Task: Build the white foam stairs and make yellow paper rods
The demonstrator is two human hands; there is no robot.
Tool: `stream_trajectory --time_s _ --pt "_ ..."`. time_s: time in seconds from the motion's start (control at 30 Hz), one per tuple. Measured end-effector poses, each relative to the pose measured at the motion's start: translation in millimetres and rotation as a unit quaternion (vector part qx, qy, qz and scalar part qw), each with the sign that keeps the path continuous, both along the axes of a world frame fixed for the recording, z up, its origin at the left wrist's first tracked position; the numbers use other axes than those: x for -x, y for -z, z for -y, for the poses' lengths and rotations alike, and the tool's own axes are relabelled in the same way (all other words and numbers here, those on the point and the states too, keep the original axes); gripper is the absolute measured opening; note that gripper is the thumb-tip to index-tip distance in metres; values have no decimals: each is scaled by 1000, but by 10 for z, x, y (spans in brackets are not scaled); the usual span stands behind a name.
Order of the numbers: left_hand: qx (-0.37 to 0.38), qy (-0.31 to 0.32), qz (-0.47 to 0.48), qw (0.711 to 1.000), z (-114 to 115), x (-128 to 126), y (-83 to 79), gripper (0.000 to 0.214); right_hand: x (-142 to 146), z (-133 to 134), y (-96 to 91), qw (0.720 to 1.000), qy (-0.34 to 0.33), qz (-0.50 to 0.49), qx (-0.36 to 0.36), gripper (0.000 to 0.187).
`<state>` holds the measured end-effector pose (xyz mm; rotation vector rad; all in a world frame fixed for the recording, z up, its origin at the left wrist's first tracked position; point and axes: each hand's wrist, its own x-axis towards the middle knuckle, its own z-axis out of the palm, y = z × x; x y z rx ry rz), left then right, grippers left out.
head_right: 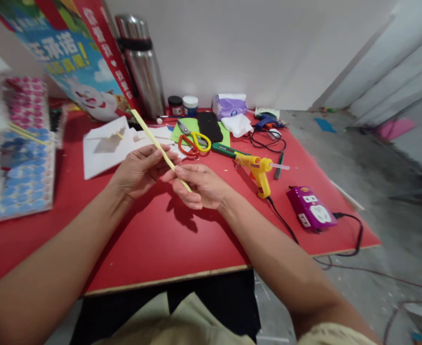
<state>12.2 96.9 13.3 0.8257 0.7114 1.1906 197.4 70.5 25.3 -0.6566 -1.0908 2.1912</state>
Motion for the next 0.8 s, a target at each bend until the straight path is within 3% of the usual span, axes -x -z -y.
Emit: stream_trajectory --time_s 0.13,0.3,0.57,0.63,0.7,0.73,0.8 --pt "17 -18 22 999 -38 -10 43 17 25 -40 38 997 52 53 -23 29" --pt "38 -59 71 995 -62 -5 41 12 65 -75 61 968 188 146 -73 28" --pt "9 -28 74 997 76 -112 -130 8 148 -26 126 941 154 247 -172 30" --pt "-6 -59 87 994 29 0 -203 5 177 21 114 906 185 277 -260 26" --pt "-21 -122 80 989 -45 167 -267 10 274 150 82 844 191 315 -391 25" --pt "-24 -149 63 987 -83 256 -287 8 353 250 68 802 168 332 -468 27" --pt "-20 -186 22 982 -150 407 -294 7 553 508 62 720 51 347 -599 35"
